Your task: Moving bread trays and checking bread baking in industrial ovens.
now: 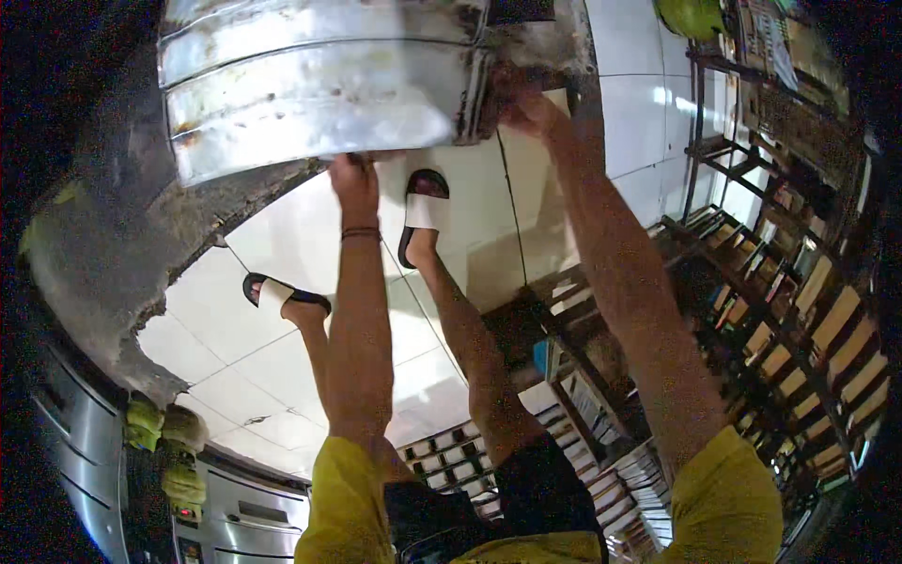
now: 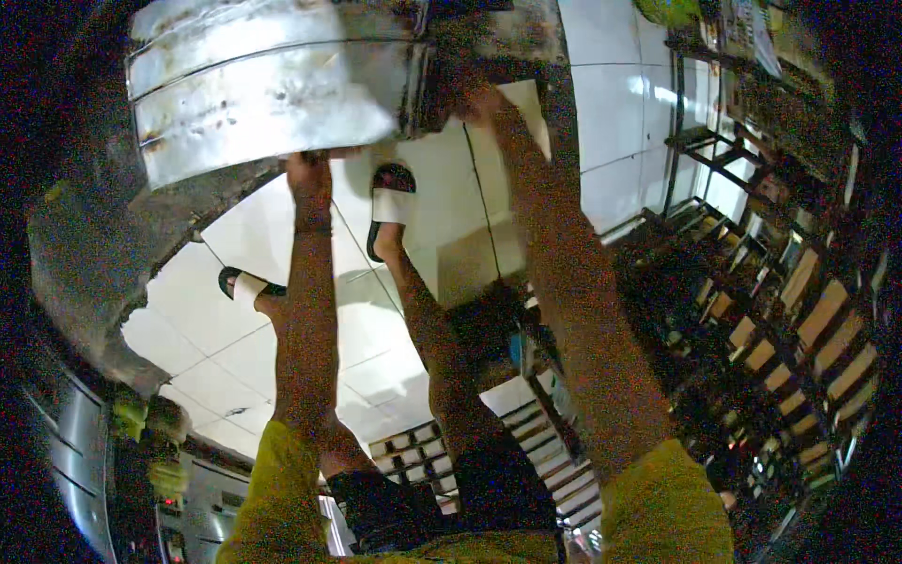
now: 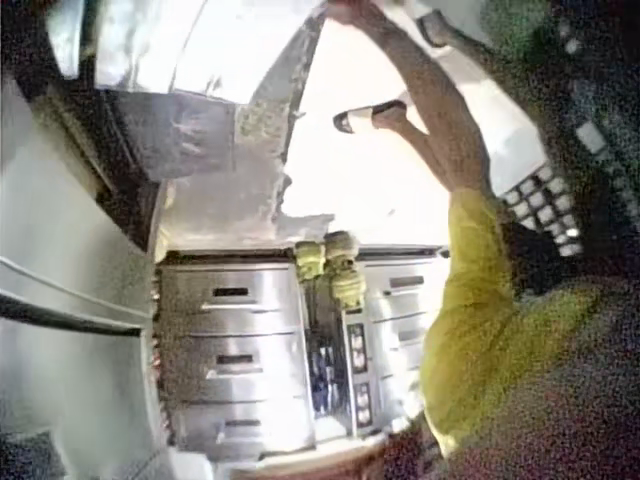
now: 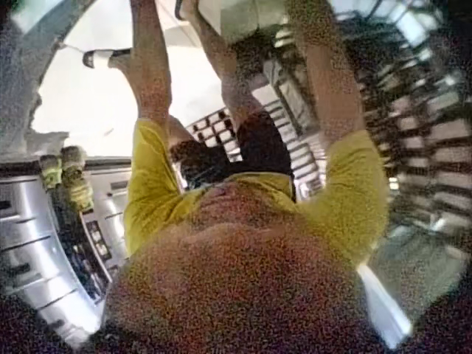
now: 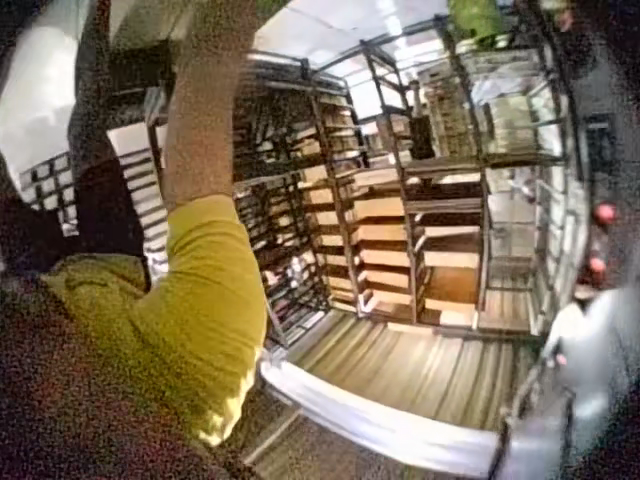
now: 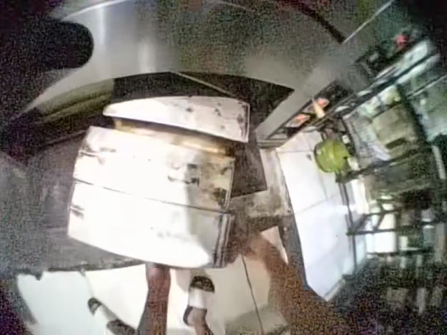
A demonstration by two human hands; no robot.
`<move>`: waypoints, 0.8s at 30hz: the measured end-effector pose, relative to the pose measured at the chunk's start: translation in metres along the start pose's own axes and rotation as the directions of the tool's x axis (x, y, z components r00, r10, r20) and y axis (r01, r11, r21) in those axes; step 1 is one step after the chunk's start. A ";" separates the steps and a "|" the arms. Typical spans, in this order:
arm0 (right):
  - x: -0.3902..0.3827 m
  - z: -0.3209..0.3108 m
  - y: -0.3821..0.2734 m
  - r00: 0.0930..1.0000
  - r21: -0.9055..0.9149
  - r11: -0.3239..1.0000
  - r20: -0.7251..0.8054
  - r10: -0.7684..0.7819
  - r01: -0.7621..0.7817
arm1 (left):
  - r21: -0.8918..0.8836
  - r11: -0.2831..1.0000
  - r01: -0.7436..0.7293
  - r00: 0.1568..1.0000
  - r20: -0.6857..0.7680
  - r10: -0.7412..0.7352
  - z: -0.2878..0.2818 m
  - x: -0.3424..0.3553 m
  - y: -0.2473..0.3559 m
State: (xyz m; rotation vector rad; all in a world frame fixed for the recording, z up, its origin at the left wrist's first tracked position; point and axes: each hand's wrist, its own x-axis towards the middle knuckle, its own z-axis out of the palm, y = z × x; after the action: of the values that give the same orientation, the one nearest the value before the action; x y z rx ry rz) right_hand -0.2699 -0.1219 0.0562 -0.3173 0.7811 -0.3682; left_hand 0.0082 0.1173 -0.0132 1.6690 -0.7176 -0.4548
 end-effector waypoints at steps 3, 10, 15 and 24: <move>-0.065 -0.085 -0.006 0.998 -0.423 0.906 -0.052 -0.042 0.016 | 0.323 0.944 -0.063 0.977 0.214 -0.008 0.057 -0.082 0.043; -0.075 0.010 0.152 0.987 0.043 0.994 0.128 0.096 -0.103 | -0.749 0.139 0.648 0.572 0.358 -0.739 -0.065 -0.101 0.048; -0.019 0.158 0.261 0.975 0.542 0.835 0.220 -0.029 -0.097 | -0.384 0.413 0.826 0.539 0.324 -0.777 -0.247 -0.123 0.011; 0.005 0.268 0.299 0.537 -0.738 -0.293 0.654 -0.532 0.609 | -0.570 -0.012 0.822 0.246 0.373 -0.894 -0.197 -0.119 0.095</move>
State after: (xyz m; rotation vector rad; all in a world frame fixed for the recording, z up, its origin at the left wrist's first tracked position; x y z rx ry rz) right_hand -0.0104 0.1796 0.1109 -2.2050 0.6146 -0.7431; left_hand 0.0280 0.3311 0.1123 1.1424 0.7587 -1.3504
